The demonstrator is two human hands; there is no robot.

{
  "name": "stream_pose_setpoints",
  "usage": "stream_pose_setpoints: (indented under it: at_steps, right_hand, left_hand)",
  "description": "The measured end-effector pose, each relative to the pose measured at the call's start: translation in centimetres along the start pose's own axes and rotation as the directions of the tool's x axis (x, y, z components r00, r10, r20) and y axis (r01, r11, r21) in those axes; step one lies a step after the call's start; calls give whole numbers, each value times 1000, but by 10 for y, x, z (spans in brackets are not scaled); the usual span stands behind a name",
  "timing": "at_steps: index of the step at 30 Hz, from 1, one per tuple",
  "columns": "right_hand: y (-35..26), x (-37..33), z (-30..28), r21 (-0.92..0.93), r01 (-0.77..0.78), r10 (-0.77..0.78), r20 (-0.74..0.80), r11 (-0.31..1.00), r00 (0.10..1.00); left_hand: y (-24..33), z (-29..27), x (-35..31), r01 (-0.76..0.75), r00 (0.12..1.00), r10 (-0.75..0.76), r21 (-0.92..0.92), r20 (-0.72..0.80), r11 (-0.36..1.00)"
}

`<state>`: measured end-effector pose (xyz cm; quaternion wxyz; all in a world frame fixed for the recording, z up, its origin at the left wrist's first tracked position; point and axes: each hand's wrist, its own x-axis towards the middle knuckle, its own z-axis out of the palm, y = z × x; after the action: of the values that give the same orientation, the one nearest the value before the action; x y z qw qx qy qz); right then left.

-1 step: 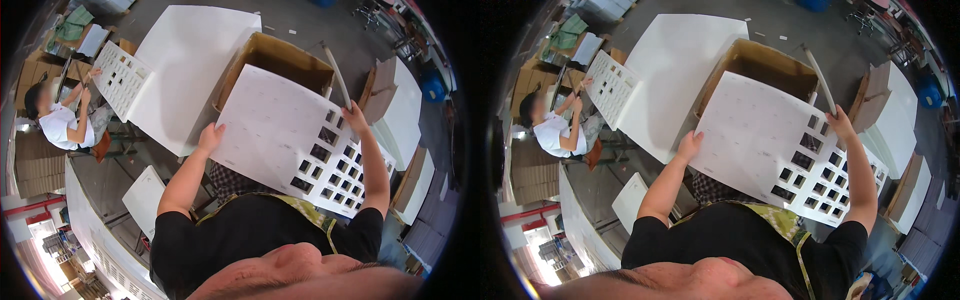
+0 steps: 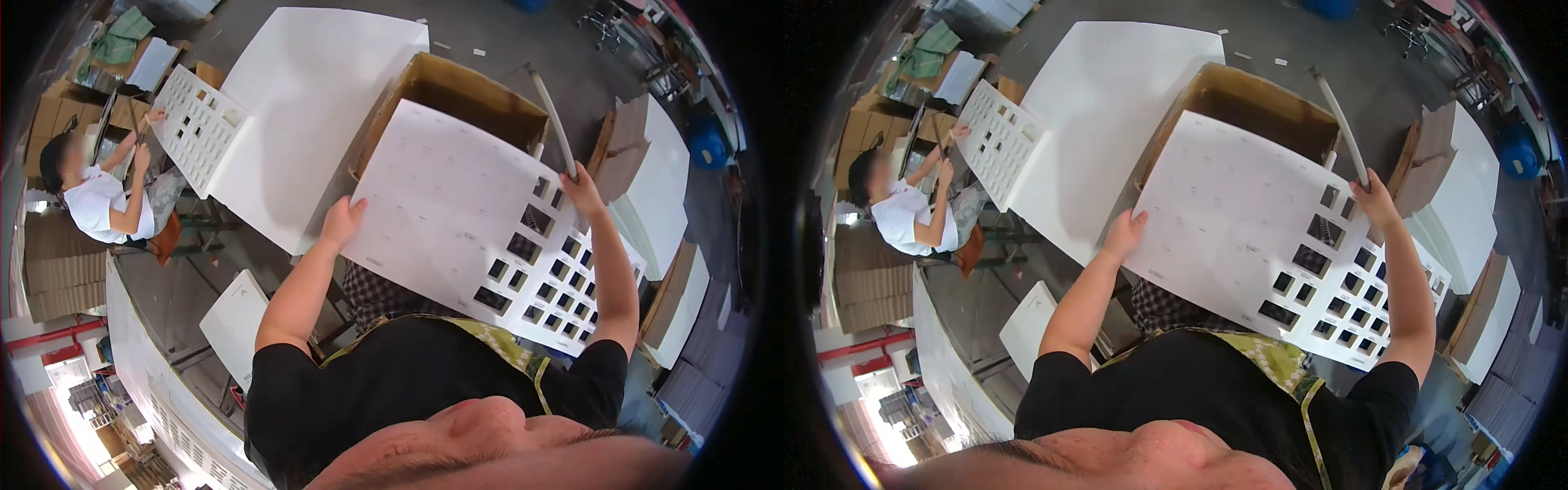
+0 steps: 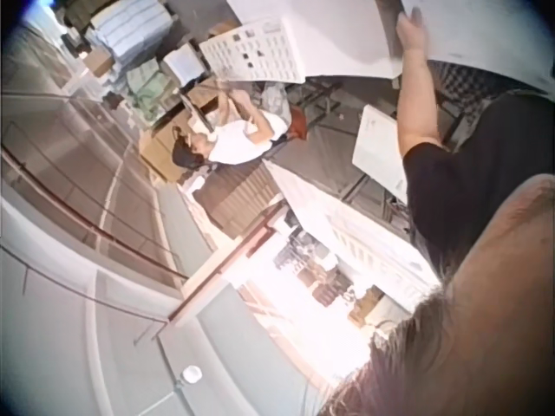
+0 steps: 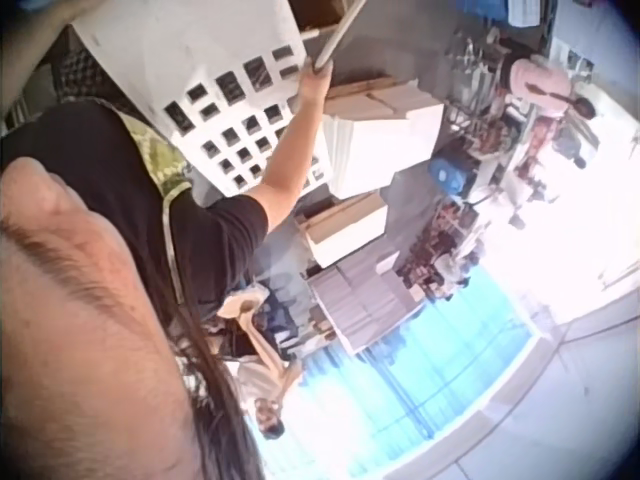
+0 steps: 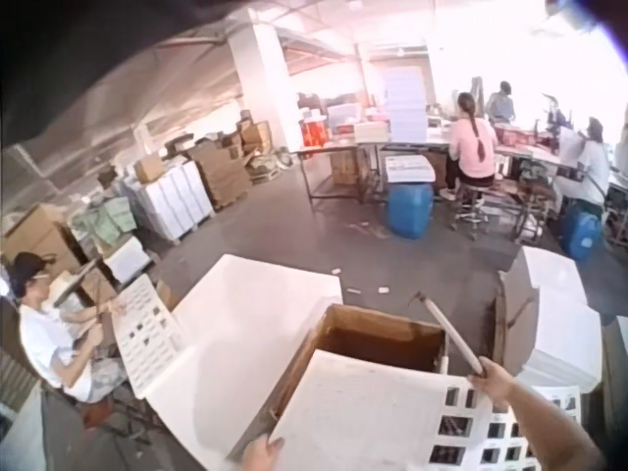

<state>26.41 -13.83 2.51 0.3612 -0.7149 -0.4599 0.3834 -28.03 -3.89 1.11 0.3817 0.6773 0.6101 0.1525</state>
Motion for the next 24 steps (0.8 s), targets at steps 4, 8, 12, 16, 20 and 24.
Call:
stream_pose_setpoints:
  at_steps: [4, 8, 12, 16, 20, 24]
  right_hand:
    - [-37, 6, 1, -73, 104, -109, -71, 992, 991]
    - [-19, 64, 10, -102, 56, -56, 8, 993, 998]
    - [-9, 77, 26, -252, 9, -15, -22, 968, 1000]
    - [-8, 75, 27, -258, -30, 27, -18, 966, 999]
    - [-1, 72, 25, -187, 8, -10, -13, 982, 1000]
    - [-5, 68, 28, -144, -9, 7, -11, 990, 1000]
  left_hand:
    - [21, -28, 19, 50, 998, -44, -178, 36, 983]
    - [16, -41, 68, 132, 981, -99, -204, 165, 970]
    - [-14, -24, 91, 57, 989, -53, -31, 138, 998]
    - [-11, -20, 89, 158, 970, -159, 16, 183, 987]
    - [-1, -23, 84, 151, 972, -134, -81, 191, 985]
    - [6, -27, 85, 154, 959, -141, -35, 246, 987]
